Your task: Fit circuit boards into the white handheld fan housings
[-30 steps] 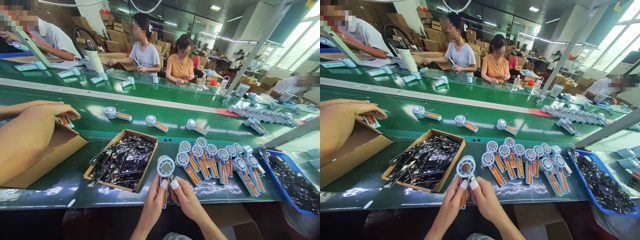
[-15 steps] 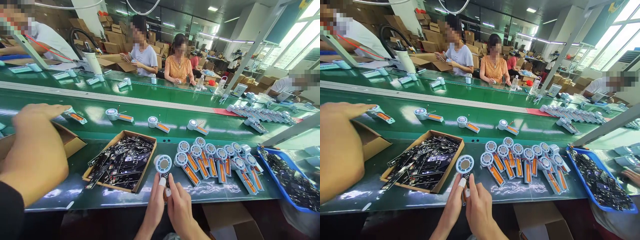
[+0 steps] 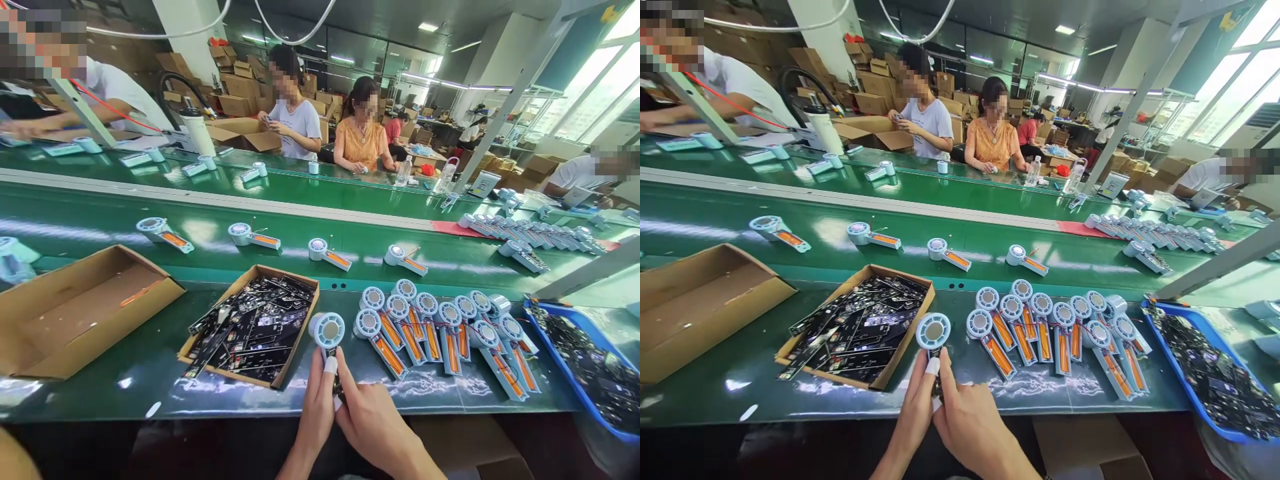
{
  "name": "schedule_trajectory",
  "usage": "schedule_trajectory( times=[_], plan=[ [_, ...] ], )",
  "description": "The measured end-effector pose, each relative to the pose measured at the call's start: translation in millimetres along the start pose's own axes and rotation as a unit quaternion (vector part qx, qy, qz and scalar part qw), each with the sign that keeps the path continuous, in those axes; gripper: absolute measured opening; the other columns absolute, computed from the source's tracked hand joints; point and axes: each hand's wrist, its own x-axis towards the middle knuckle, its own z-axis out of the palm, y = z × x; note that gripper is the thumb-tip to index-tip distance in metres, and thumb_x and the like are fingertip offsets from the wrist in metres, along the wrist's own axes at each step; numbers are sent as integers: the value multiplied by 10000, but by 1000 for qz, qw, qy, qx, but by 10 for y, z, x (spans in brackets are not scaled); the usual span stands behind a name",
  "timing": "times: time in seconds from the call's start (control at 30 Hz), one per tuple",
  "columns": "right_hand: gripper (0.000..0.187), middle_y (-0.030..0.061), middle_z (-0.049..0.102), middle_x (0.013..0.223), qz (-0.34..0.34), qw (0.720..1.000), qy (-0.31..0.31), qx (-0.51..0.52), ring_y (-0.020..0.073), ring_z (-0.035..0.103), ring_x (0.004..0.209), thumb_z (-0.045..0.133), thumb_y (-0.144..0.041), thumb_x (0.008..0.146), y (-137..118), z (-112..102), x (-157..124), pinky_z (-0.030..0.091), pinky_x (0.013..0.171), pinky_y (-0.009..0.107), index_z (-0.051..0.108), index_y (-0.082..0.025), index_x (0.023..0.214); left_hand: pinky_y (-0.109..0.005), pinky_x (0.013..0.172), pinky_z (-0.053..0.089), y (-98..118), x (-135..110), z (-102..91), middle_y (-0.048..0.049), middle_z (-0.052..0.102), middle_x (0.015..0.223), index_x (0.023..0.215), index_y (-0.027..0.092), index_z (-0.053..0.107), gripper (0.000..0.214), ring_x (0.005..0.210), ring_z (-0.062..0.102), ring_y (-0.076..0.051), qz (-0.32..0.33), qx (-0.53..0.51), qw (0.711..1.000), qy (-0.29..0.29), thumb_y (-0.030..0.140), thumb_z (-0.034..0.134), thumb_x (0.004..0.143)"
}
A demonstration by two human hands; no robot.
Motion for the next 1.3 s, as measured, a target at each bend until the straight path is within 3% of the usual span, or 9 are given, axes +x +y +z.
schedule_trajectory(
  times=[0.2, 0.43, 0.5, 0.63, 0.77, 0.9, 1.03, 1.13, 1.3],
  plan=[
    [812, 217, 702, 1199, 41, 993, 105, -36, 302, 748, 890, 422, -85, 864, 16, 307, 46, 602, 694, 350, 144, -121, 1626, -400, 958, 538, 213, -7, 28, -127, 770, 1143, 1121, 216, 700, 425, 1175, 677, -293, 53, 86, 994, -39, 491, 416, 965],
    [689, 151, 757, 847, 95, 990, 62, -85, 279, 745, 698, 488, -113, 900, 126, 339, 208, 558, 599, 314, 321, -55, 1566, -269, 548, 475, 726, 14, -412, -15, 692, 569, 610, 251, 621, 287, 556, 659, -205, 157, 269, 944, -113, 296, 519, 874],
    [666, 145, 741, 743, 105, 985, 43, -128, 278, 736, 649, 524, -141, 918, 117, 331, 255, 540, 579, 304, 344, -22, 1548, -294, 593, 469, 922, 143, -613, -23, 669, 590, 690, 243, 642, 292, 574, 636, -213, 190, 325, 925, -56, 256, 445, 905],
    [725, 152, 726, 664, 81, 987, 36, -133, 301, 726, 606, 587, -268, 949, 50, 294, 351, 520, 563, 326, 301, 25, 1549, -441, 921, 452, 1235, 629, -823, -153, 695, 1041, 1003, 197, 687, 298, 1024, 621, -320, 266, 408, 871, 62, 176, 413, 887],
    [844, 153, 742, 722, 63, 993, 51, -89, 313, 726, 638, 601, -360, 942, 52, 211, 296, 500, 584, 338, 198, 33, 1572, -463, 957, 457, 1350, 1029, -776, -128, 676, 904, 756, 218, 683, 192, 1019, 595, -328, 325, 454, 829, 40, 113, 522, 763],
    [768, 97, 743, 755, 83, 993, 79, -6, 273, 715, 657, 498, -299, 976, 236, 102, 18, 458, 589, 303, 132, -40, 1600, -430, 901, 499, 1411, 1101, -845, -100, 675, 816, 600, 253, 634, 183, 913, 615, -300, 361, 459, 811, 32, 187, 551, 749],
    [619, 25, 709, 761, 79, 986, 117, 93, 228, 694, 694, 410, -210, 986, 509, 1, -208, 486, 653, 303, 241, -135, 1577, -425, 896, 511, 1472, 943, -1073, -103, 727, 933, 727, 255, 689, 195, 930, 650, -304, 367, 423, 825, 76, 334, 520, 786],
    [480, 70, 723, 975, 75, 981, 148, 105, 229, 707, 883, 441, -156, 954, 557, -20, -210, 534, 756, 321, 463, -171, 1433, -407, 843, 529, 1473, 767, -1175, -76, 757, 877, 849, 253, 698, 234, 821, 687, -282, 318, 363, 864, 144, 420, 539, 810],
    [506, 157, 614, 1330, 73, 985, 156, 11, 284, 633, 1155, 550, -40, 837, 262, 61, 24, 550, 904, 371, 554, -164, 1328, -369, 672, 580, 1284, 431, -938, -59, 776, 805, 922, 222, 600, 324, 690, 728, -250, 183, 103, 961, 181, 499, 654, 763]
  ],
)
